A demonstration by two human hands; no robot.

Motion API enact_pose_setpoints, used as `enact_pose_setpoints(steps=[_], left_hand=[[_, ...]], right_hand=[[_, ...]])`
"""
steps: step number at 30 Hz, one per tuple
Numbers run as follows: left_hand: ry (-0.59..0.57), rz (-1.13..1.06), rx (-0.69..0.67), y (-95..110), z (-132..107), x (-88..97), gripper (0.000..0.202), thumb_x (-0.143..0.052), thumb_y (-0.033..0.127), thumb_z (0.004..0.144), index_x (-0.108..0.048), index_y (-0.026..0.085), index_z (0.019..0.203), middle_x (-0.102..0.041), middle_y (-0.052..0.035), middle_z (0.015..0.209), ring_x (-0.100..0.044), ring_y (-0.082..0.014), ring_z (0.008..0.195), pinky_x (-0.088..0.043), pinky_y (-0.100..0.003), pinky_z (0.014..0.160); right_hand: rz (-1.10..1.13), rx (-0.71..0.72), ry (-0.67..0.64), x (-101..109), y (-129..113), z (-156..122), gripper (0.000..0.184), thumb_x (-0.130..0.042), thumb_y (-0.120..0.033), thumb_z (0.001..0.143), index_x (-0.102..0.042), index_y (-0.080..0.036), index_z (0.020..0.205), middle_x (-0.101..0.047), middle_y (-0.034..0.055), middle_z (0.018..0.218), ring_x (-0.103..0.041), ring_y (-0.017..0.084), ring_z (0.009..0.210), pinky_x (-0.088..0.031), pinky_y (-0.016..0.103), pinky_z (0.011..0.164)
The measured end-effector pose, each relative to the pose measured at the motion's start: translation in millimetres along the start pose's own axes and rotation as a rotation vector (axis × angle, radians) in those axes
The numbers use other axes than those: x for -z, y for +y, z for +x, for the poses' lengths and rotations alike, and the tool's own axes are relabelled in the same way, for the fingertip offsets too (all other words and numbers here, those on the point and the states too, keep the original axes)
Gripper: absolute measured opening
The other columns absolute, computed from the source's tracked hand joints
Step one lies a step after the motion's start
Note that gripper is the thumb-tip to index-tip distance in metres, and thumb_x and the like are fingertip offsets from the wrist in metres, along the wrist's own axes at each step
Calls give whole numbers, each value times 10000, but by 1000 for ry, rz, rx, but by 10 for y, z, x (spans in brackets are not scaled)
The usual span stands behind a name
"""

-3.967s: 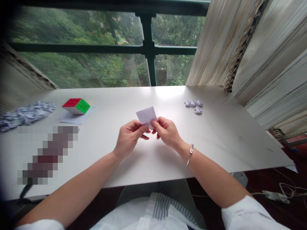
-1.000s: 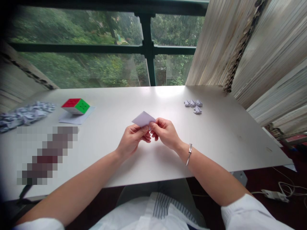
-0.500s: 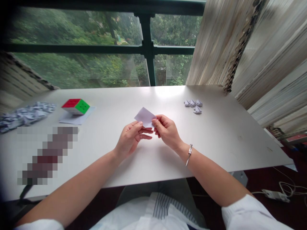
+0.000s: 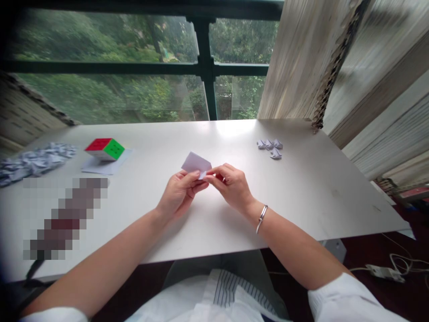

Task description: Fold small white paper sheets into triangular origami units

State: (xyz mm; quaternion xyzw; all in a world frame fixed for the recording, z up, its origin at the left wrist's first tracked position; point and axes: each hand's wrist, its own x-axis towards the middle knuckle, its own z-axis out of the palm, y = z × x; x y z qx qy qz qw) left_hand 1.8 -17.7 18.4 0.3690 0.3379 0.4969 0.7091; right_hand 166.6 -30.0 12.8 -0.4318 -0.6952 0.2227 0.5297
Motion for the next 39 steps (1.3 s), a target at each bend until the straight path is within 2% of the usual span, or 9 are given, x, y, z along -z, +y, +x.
enact_pose_setpoints(steps=[4,10,16,22,27,33,39], left_hand=[[-38,4,3,11,-4,-6,220,-730,279,800,-753,96,921,-764,-85,824,-733,-174,796,-581,-278,822],[-57,3,15,5,-10,-14,223,-727,282,800,-753,101,928,-772,-100,894,-736,-219,888,-554,-356,933],[-56,3,-23,-10,-18,-26,200,-740,291,788,-755,106,862,-770,-117,952,-724,-244,961,-533,-389,976],[-16,3,-15,-15,-11,-35,224,-805,291,716,-753,124,856,-768,-110,958,-710,-258,1002,-557,-371,917],[25,-8,-33,-42,0,-34,303,-842,240,672,-737,158,945,-763,-66,934,-712,-223,957,-566,-347,867],[31,-23,-59,-39,-11,-32,278,-854,252,662,-740,157,898,-749,-42,889,-706,-183,867,-573,-320,827],[45,-24,-77,-31,-11,-43,275,-859,227,650,-736,165,888,-741,-29,875,-697,-172,857,-571,-307,816]], right_hand=[[-49,93,-34,10,29,-6,166,-698,-355,868,-707,-201,930,-608,31,846,-601,105,656,-528,234,578],[-114,154,4,7,24,-26,122,-670,-291,890,-699,-196,961,-601,30,844,-617,105,671,-541,236,590],[-80,35,12,15,-70,-4,156,-657,-346,883,-707,-202,916,-637,42,827,-628,128,677,-542,256,575],[-3,-99,45,-9,-43,-9,247,-599,-408,912,-666,-192,813,-656,39,777,-609,131,629,-539,264,552],[107,-177,53,-31,-25,-7,274,-620,-430,894,-652,-178,790,-637,18,731,-596,112,573,-558,258,525],[352,-267,-31,-11,-32,16,306,-695,-476,821,-687,-170,830,-645,13,734,-610,126,631,-596,263,524],[432,-297,-39,11,-53,34,279,-717,-444,808,-698,-166,814,-642,6,711,-611,123,614,-599,265,516]])
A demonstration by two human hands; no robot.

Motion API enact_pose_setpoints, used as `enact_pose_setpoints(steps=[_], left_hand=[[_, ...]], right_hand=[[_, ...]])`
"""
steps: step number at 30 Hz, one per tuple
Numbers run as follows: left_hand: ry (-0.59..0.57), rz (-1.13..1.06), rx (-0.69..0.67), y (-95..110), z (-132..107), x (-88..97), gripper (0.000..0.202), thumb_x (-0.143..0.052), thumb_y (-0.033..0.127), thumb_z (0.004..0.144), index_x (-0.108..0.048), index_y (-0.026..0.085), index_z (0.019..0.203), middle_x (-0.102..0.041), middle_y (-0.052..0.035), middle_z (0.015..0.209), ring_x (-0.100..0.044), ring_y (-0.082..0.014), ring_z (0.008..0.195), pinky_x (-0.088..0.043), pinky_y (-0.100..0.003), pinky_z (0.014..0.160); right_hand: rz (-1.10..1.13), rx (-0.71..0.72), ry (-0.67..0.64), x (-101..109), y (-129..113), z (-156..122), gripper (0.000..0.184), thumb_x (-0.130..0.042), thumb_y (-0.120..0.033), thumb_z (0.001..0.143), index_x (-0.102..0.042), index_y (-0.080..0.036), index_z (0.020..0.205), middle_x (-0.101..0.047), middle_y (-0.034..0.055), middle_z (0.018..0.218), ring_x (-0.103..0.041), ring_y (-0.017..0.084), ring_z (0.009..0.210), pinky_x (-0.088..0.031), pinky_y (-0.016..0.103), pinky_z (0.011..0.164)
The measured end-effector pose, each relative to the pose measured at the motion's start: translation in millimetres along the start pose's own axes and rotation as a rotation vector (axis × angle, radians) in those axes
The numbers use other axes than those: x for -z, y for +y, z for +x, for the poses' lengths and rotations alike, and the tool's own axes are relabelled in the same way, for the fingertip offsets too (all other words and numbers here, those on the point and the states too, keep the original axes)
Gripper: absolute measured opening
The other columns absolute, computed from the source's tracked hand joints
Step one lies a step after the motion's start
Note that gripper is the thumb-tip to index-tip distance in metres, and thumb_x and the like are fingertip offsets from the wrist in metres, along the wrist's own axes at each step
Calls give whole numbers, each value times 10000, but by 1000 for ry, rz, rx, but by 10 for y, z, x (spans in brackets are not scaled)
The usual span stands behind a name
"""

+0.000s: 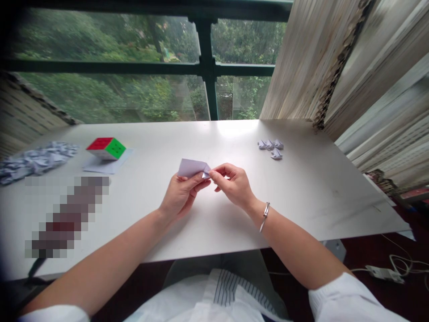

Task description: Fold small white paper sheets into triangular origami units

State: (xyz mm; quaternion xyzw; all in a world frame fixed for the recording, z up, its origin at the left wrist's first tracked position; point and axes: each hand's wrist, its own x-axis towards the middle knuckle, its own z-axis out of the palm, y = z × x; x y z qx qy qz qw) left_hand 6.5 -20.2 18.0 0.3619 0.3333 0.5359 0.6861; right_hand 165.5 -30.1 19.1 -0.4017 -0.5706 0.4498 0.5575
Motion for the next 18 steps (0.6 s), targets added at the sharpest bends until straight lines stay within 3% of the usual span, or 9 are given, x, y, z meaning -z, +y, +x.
enact_pose_setpoints(steps=[7,18], left_hand=[[-35,16,-3,12,-8,-6,340,-836,320,694,-717,169,974,-743,-57,960,-703,-201,911,-561,-341,854],[-43,30,11,26,-36,-20,313,-821,232,682,-700,177,965,-716,-29,930,-667,-171,906,-545,-346,881]], right_hand=[[-100,37,92,-27,53,-7,287,-682,-463,834,-678,-176,808,-647,4,715,-598,112,590,-589,251,502],[-185,69,110,-32,51,-14,261,-668,-448,852,-650,-190,817,-649,1,711,-587,105,576,-567,245,500]])
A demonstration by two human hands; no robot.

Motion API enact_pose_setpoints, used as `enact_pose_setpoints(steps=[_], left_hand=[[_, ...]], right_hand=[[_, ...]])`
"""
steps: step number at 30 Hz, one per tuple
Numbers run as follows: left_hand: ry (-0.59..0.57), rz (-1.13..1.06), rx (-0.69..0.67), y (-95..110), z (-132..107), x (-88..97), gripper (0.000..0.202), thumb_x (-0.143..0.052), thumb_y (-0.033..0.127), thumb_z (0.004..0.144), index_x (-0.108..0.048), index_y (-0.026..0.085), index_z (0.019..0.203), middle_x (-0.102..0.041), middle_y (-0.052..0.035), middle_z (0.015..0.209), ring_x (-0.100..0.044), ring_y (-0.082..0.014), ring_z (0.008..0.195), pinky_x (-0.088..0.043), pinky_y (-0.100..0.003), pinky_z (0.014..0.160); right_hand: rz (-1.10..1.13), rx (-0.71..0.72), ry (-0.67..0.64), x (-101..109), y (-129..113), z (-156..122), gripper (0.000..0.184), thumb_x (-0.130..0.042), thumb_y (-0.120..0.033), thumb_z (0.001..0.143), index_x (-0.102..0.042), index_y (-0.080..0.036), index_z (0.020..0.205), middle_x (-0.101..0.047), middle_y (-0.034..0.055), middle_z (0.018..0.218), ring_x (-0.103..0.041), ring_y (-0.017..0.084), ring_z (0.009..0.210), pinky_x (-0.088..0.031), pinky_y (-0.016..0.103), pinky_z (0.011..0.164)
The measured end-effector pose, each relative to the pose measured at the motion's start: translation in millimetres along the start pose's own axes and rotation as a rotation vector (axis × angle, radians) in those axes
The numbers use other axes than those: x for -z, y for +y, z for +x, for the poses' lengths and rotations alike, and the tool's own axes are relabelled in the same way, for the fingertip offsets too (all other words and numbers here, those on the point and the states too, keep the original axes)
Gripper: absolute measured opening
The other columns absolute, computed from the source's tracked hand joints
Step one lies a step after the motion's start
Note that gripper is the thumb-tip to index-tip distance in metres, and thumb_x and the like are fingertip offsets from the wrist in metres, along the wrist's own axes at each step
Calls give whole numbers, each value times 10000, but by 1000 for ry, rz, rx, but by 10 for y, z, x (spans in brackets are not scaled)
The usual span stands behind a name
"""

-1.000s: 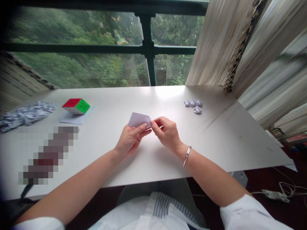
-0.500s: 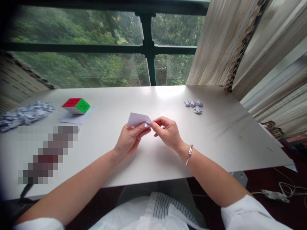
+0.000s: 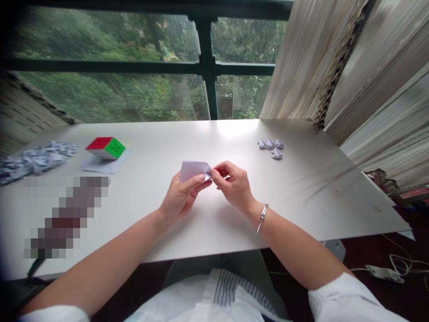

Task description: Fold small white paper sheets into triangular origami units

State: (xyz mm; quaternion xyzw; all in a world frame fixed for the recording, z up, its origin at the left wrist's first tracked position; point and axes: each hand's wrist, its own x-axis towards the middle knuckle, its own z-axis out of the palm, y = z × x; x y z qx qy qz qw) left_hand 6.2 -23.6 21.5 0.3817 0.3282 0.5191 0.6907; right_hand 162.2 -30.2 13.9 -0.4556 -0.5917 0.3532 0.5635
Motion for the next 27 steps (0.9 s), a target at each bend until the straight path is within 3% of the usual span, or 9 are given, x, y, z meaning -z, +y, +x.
enact_pose_setpoints(steps=[8,16,27], left_hand=[[62,68,-47,-39,21,-2,353,-864,219,607,-703,170,917,-708,-18,844,-659,-164,825,-542,-318,816],[51,73,-67,-53,12,5,345,-853,215,625,-700,172,932,-707,-18,853,-658,-164,828,-549,-318,806],[102,83,-74,-54,19,15,338,-873,260,619,-684,156,878,-695,-20,836,-657,-171,809,-564,-329,756]], right_hand=[[48,6,17,-1,-19,5,285,-715,-464,806,-674,-183,772,-648,15,740,-596,117,610,-577,252,489],[150,-71,-24,14,-31,18,278,-745,-433,783,-703,-172,870,-674,24,770,-600,117,630,-582,241,489],[243,-118,-95,8,-34,26,244,-762,-392,770,-717,-169,857,-657,19,769,-604,122,662,-570,226,485]])
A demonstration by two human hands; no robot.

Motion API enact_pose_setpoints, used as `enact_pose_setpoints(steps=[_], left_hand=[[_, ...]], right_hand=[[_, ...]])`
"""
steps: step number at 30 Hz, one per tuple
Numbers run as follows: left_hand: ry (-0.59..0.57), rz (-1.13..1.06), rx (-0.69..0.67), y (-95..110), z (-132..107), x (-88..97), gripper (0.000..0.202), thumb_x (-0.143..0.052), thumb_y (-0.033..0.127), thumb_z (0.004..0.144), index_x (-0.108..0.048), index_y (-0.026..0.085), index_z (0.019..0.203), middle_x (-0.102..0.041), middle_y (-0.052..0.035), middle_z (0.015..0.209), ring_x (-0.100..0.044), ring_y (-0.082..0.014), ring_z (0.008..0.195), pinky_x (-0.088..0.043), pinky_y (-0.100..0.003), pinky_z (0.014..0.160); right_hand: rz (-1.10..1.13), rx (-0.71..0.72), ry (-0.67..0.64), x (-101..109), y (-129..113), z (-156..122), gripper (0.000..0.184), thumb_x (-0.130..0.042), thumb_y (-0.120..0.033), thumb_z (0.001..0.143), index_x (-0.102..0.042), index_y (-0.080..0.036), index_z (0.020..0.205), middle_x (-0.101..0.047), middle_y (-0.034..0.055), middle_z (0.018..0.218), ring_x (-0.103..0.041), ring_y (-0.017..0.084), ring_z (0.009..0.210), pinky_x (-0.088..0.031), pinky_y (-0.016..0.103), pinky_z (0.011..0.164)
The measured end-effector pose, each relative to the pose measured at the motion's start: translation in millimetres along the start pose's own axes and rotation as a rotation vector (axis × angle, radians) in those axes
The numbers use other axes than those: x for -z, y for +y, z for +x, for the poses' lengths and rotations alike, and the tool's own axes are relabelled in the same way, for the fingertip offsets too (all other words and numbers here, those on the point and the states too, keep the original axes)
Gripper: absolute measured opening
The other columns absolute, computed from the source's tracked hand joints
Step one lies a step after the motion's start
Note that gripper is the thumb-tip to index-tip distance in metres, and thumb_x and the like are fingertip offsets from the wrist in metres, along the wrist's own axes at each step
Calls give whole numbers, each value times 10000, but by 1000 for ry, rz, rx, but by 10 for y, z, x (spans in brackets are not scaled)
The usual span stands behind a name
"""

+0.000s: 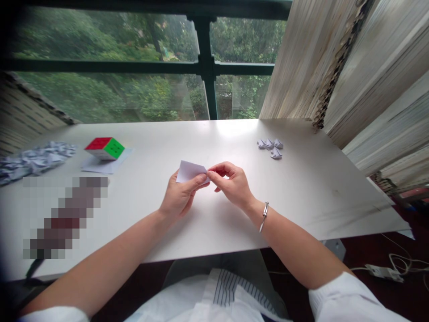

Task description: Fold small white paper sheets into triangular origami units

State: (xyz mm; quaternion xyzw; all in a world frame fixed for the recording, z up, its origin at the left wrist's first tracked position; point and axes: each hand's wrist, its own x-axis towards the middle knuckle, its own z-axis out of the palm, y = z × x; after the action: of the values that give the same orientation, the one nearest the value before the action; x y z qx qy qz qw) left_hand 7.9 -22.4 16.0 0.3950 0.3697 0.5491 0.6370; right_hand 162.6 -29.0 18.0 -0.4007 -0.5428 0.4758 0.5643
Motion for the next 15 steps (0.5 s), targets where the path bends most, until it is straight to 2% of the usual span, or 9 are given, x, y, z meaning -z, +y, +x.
enact_pose_setpoints(steps=[6,11,15], left_hand=[[-60,77,-46,9,-5,9,309,-850,250,654,-665,153,882,-684,-14,810,-643,-161,775,-563,-310,706],[-57,158,-75,7,-14,-1,280,-840,244,665,-647,157,850,-672,4,760,-629,-135,710,-539,-275,682],[-48,156,-62,-12,-18,-8,307,-847,257,657,-669,164,889,-695,-13,806,-642,-148,732,-534,-272,660]], right_hand=[[-3,-3,-8,16,5,12,251,-760,-408,766,-727,-169,835,-641,21,784,-600,120,653,-552,219,468],[-12,-42,-14,30,27,23,227,-767,-371,763,-688,-158,770,-629,2,699,-573,96,590,-497,189,440],[43,-60,7,30,22,33,218,-756,-348,772,-661,-155,737,-614,-14,663,-534,73,544,-471,174,429]])
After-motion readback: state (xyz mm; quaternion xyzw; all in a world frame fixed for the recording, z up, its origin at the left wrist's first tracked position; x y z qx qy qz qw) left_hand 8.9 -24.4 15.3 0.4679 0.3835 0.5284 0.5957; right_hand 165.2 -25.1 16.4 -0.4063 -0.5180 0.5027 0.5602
